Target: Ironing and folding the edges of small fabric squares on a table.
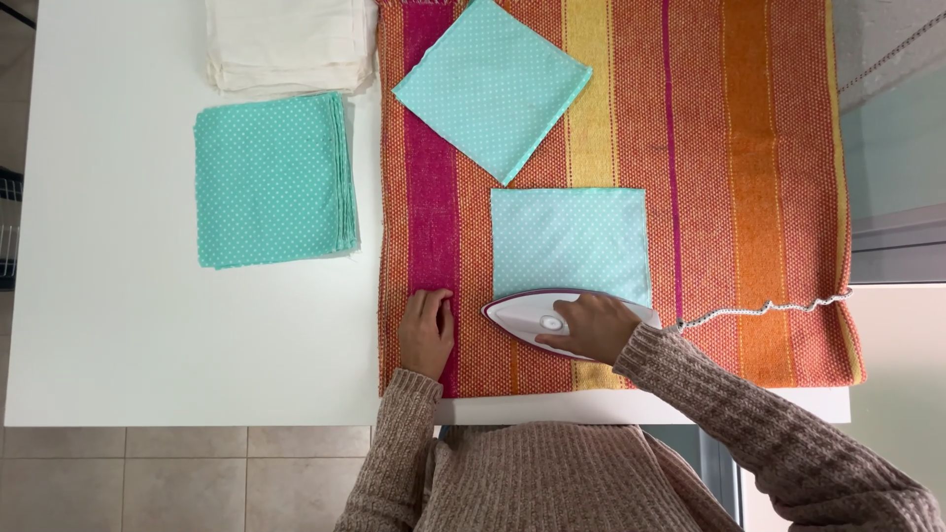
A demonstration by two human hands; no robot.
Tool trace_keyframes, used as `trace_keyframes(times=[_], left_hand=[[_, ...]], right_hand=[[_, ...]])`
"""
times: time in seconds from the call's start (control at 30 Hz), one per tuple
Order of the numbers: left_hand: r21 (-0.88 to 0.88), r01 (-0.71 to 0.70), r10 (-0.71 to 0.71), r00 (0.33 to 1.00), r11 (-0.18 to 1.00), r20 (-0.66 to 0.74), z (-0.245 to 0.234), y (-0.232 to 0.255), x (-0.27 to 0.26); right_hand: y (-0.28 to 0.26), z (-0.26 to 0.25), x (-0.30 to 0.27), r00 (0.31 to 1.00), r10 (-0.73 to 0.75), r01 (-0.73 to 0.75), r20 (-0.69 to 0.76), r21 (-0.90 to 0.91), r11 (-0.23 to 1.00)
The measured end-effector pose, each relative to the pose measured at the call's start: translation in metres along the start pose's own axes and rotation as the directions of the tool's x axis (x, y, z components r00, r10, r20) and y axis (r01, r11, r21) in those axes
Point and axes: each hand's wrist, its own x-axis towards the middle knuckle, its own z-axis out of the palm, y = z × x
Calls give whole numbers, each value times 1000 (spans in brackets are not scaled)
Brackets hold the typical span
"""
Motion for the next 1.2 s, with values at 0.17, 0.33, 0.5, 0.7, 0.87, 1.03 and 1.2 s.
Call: trace_keyframes(times=[0.17,0.33,0.5,0.7,0.87,1.03,1.2], left_hand=[[-120,69,-75,996,990,-43,16,4,-14],[-247,32,-73,985,968,-155,28,44,-39],[-76,-252,254,967,965,12,36,92,-62],[220,-352,335,935,910,114,43,78,-68],[345,-364,323,930,865,172,48,75,-70],[399,-349,291,936,848,199,50,74,-70],[402,-344,286,937,849,199,52,74,-72]], right_hand=[[11,10,-5,998,38,-38,52,4,999],[24,-6,-20,991,33,-34,126,5,999],[45,11,-35,991,86,-85,101,-23,996],[60,13,-48,989,117,-120,87,24,992],[61,26,-46,992,119,-119,50,0,993],[63,31,-44,990,135,-135,29,-4,991],[63,29,-44,991,121,-122,58,19,992]])
